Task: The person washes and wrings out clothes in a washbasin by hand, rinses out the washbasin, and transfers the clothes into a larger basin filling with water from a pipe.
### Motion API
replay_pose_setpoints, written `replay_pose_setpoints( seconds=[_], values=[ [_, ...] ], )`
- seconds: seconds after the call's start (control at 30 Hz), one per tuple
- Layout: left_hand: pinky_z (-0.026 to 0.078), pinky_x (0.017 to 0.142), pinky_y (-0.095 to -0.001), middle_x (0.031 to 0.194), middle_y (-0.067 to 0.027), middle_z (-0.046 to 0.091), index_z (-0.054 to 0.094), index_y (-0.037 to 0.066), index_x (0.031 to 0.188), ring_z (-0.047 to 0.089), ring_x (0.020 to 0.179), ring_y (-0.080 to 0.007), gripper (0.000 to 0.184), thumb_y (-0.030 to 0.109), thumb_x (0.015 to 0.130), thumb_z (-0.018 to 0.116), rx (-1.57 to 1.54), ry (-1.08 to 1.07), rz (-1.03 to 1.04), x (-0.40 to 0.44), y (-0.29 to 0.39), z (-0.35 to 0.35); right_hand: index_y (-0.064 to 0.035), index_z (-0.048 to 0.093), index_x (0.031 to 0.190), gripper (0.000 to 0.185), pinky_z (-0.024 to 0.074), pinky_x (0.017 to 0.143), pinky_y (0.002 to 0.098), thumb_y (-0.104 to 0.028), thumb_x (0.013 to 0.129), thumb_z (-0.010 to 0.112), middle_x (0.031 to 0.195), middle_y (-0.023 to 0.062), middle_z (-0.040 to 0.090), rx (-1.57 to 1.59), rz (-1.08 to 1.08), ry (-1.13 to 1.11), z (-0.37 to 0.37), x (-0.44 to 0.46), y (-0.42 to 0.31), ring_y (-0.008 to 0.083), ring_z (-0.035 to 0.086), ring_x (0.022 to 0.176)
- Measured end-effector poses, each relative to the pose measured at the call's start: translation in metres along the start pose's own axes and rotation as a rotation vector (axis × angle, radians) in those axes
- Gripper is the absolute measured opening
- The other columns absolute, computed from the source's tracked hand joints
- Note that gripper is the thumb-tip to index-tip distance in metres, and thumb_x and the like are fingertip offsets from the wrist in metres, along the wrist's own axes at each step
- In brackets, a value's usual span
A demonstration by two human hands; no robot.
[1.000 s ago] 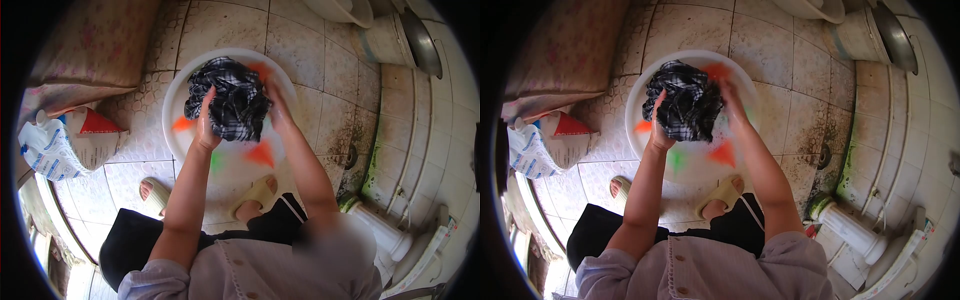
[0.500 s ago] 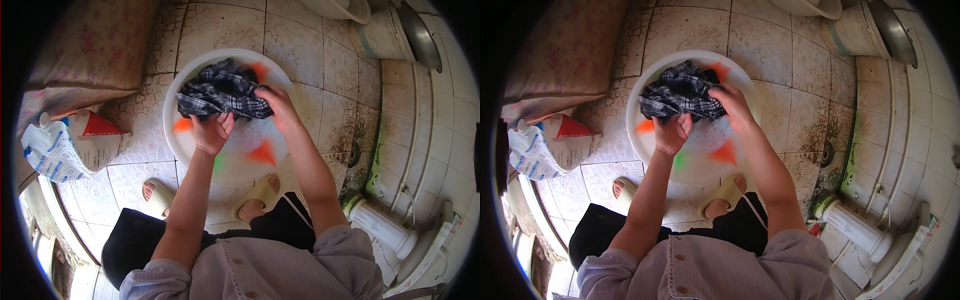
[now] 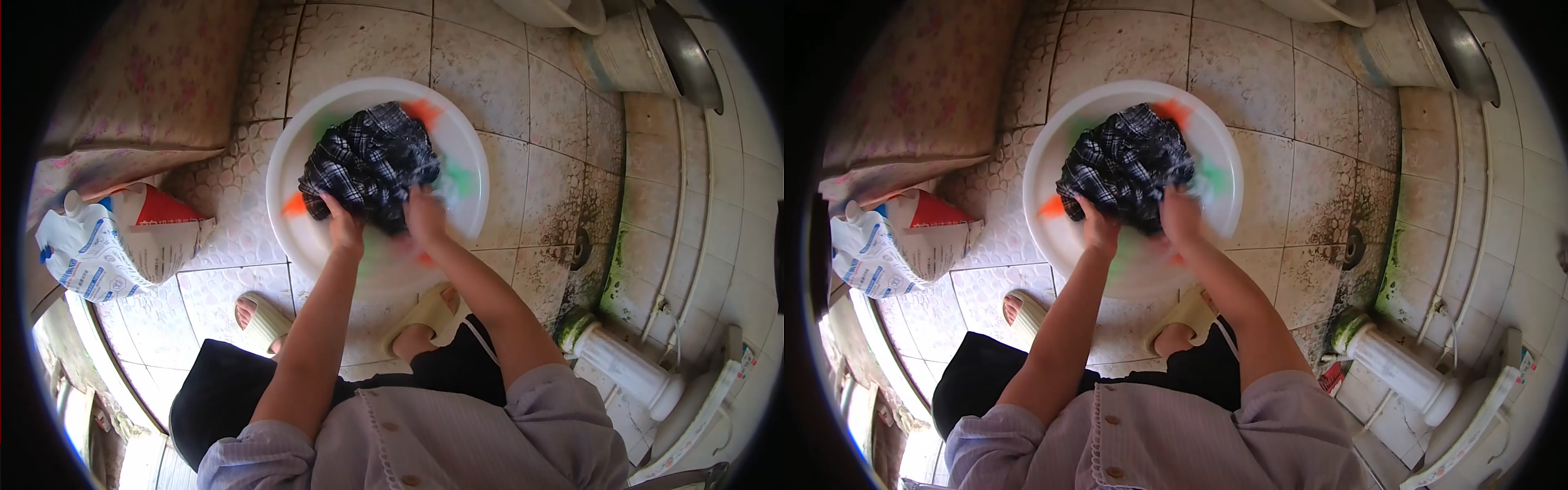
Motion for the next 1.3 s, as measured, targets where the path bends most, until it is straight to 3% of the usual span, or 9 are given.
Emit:
replay_pose_setpoints(
  seconds=[0.1,0.23,0.37,0.53,0.7,0.73,0.9,1.17,1.3],
  values=[
    [0.029,0.1,-0.0394,0.135,-0.0052,0.037,0.02,0.011,0.139,0.036,0.123,-0.0266,0.089,0.072,0.077,0.038,0.282,0.296,0.1,-0.013,-0.026,0.012,-0.0034,0.055,0.103,0.03,0.047,0.073,0.0433,-0.015,0.076,0.061,0.102,0.0219,0.058,0.335,0.459,0.129,0.068,0.008,0.044,0.0343,0.057,0.094],
    [0.031,0.097,-0.0456,0.129,-0.0122,0.041,0.028,0.013,0.133,0.044,0.115,-0.027,0.069,0.051,0.081,0.054,0.322,0.16,-0.067,-0.017,-0.024,0.017,-0.0015,0.054,0.104,0.027,0.0453,0.079,0.042,-0.014,0.08,0.056,0.104,0.0223,0.058,-0.065,-0.291,-0.394,0.054,0.001,0.019,0.0359,0.056,0.096],
    [0.03,0.092,-0.0601,0.118,-0.0115,0.052,0.048,0.015,0.118,0.047,0.112,-0.0297,0.05,0.051,0.084,0.049,0.006,0.0,-0.525,-0.014,-0.016,0.027,-0.0004,0.056,0.095,0.025,0.0457,0.072,0.0419,-0.02,0.08,0.059,0.085,0.0182,0.061,0.676,0.217,0.299,0.064,0.014,0.01,0.0359,0.058,0.083],
    [0.042,0.089,-0.0444,0.108,-0.0146,0.055,0.05,0.007,0.11,0.053,0.102,-0.0285,0.04,0.038,0.088,0.038,-0.37,-0.301,-0.35,-0.004,-0.022,0.021,-0.0039,0.057,0.082,0.025,0.0443,0.062,0.0386,-0.029,0.079,0.061,0.078,0.0152,0.061,0.557,-0.241,0.189,-0.056,-0.037,-0.084,0.0319,0.058,0.07],
    [0.048,0.078,-0.039,0.106,-0.0133,0.054,0.049,0.007,0.112,0.056,0.094,-0.0253,0.038,0.034,0.085,0.046,-0.057,0.101,-0.102,-0.029,-0.036,0.054,-0.003,0.055,0.067,0.024,0.0431,0.058,0.0381,-0.024,0.076,0.061,0.065,0.0137,0.057,0.572,0.19,0.324,-0.042,0.009,-0.04,0.0309,0.056,0.061],
    [0.047,0.081,-0.037,0.103,-0.0099,0.055,0.049,0.006,0.111,0.056,0.092,-0.0223,0.036,0.032,0.086,0.046,-0.347,-0.373,-0.159,-0.003,-0.041,0.03,-0.0021,0.055,0.065,0.023,0.0397,0.054,0.0366,-0.022,0.076,0.061,0.06,0.0128,0.054,0.656,0.121,0.28,-0.044,-0.008,-0.06,0.0248,0.049,0.055],
    [0.046,0.076,-0.0355,0.099,-0.0096,0.058,0.054,0.001,0.107,0.055,0.088,-0.0191,0.039,0.03,0.081,0.056,0.159,0.234,-0.125,-0.06,0.006,0.085,0.0013,0.054,0.066,0.021,0.0393,0.053,0.0405,-0.017,0.076,0.059,0.065,0.0239,0.053,0.681,0.224,0.212,-0.033,0.029,-0.024,0.0335,0.049,0.051],
    [0.046,0.071,-0.0388,0.103,-0.006,0.057,0.048,0.004,0.118,0.053,0.087,-0.0184,0.051,0.036,0.08,0.06,0.523,0.353,-0.025,-0.01,-0.038,0.002,-0.0048,0.055,0.067,0.031,0.0441,0.055,0.0439,-0.031,0.083,0.056,0.063,0.0171,0.059,0.371,0.08,0.087,0.029,0.007,0.017,0.0352,0.058,0.06],
    [0.041,0.089,-0.0417,0.117,-0.0073,0.052,0.042,0.007,0.125,0.048,0.108,-0.0244,0.058,0.043,0.082,0.055,0.23,0.449,-0.124,-0.013,-0.052,0.005,-0.0045,0.06,0.086,0.031,0.0459,0.065,0.0416,-0.035,0.081,0.058,0.076,0.0175,0.061,0.34,0.135,0.703,0.05,-0.014,-0.024,0.035,0.06,0.072]
  ],
)
Point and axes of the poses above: each hand's wrist, its own x-axis towards the middle knuckle, its own z-axis out of the palm, y = z × x, the point moved 2 cm from there along x, towards the middle knuckle
